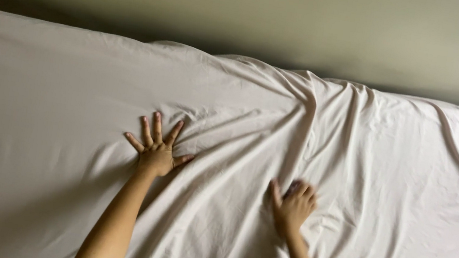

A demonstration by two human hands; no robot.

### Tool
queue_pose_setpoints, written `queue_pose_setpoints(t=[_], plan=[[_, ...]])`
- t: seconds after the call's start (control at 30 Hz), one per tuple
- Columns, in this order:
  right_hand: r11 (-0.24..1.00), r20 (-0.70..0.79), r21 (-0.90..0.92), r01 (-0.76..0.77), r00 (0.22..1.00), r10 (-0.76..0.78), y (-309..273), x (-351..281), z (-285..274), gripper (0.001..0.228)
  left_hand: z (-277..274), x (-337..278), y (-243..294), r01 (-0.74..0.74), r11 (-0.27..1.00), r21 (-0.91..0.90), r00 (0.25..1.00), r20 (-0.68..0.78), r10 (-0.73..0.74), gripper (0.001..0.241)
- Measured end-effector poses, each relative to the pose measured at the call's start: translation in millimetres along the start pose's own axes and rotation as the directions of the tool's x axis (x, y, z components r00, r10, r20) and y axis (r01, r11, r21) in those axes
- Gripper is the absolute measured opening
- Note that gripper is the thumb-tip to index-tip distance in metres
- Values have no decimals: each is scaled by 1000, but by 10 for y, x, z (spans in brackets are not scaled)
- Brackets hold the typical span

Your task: The person spreads a white fitted sheet over a mattress on a metal bed frame, smoothing it and tucking the edges. They then place a pillow with a feather-patterned pillowcase onto the bed.

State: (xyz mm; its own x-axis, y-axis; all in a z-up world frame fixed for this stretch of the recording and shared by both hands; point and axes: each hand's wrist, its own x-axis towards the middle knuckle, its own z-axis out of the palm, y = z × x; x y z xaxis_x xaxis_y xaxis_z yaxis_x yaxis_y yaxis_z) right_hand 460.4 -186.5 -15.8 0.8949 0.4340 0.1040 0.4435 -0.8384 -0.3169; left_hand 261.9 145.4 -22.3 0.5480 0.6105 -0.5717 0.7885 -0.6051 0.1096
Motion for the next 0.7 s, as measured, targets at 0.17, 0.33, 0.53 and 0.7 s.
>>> queue_pose_setpoints(t=[0.17,0.33,0.53,0.7], plan=[[997,-76,-57,51,996,-55,379,-758,301,63,0,-62,28,-3,1000,-15,1000,-22,2,114],[994,-64,17,110,992,-109,458,-771,440,55,-2,-177,63,15,1000,14,990,-142,-13,114],[985,-169,32,167,973,-160,400,-713,386,48,245,-988,173,-59,997,43,997,-54,62,144],[940,-68,-59,336,938,-340,409,-658,391,20,741,-1729,166,-102,994,35,995,-17,102,142]])
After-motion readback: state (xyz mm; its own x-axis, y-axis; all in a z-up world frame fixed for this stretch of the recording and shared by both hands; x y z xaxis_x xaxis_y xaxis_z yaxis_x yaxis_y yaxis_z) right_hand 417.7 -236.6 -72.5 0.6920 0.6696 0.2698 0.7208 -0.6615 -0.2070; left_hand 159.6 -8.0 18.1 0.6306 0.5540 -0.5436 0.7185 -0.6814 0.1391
